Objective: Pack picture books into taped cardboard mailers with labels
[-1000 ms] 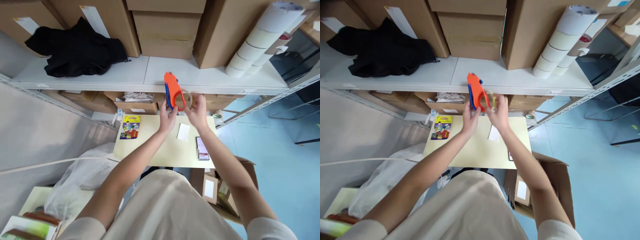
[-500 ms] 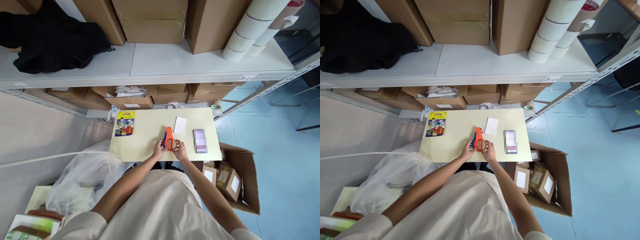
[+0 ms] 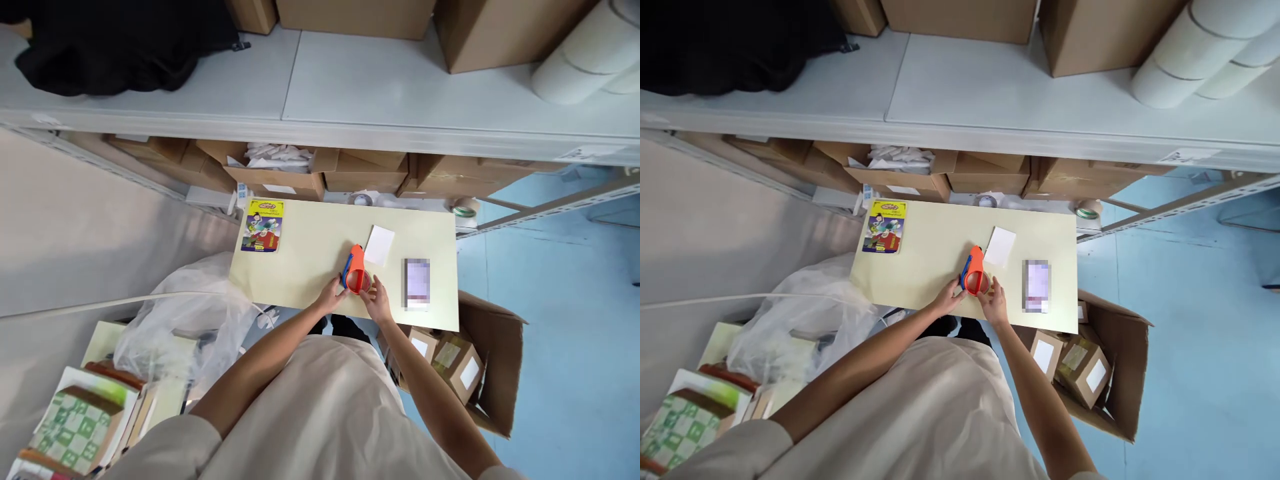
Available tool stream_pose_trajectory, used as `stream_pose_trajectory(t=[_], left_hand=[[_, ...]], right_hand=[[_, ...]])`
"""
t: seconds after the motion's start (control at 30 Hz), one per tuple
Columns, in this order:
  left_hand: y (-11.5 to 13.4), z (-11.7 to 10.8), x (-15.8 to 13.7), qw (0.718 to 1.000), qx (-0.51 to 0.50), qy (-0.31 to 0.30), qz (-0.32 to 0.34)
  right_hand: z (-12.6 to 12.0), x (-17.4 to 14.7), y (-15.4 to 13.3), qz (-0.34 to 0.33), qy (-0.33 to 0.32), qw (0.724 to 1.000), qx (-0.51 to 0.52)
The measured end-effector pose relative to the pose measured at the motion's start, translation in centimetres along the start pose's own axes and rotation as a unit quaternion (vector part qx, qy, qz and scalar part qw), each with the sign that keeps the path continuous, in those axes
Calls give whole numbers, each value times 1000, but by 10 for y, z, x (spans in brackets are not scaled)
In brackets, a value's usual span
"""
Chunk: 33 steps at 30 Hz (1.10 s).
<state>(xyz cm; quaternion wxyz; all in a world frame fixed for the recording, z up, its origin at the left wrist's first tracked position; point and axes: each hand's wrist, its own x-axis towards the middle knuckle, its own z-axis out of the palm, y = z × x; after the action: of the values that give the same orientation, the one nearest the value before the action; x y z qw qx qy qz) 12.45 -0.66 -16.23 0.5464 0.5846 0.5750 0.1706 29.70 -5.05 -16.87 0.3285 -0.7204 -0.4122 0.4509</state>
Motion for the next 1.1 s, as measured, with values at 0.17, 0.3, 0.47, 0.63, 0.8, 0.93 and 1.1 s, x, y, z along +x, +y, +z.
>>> stream_pose_trajectory(t=[0.17,0.3,0.47,0.63,0.8,0.93,1.1], left_hand=[[-8,-11,-28,997,72,-34,-12],[-16,-38,-65,995,99,-8,4],[-27,-87,-130,989,119,76,-46],[-53,-136,-209,974,159,139,-81],[-105,-176,-285,942,170,261,-128],[-157,-206,-319,918,154,318,-179],[-198,-248,-321,909,100,356,-194]], right_hand=[[-13,-22,2,1,12,1000,0],[-19,-39,-12,-85,17,995,-53],[10,-45,-42,-196,-72,970,-124],[73,-48,-78,-294,-196,923,-151],[140,-71,-117,-388,-319,836,-222],[199,-106,-145,-414,-372,765,-323],[294,-140,-168,-399,-438,687,-421]])
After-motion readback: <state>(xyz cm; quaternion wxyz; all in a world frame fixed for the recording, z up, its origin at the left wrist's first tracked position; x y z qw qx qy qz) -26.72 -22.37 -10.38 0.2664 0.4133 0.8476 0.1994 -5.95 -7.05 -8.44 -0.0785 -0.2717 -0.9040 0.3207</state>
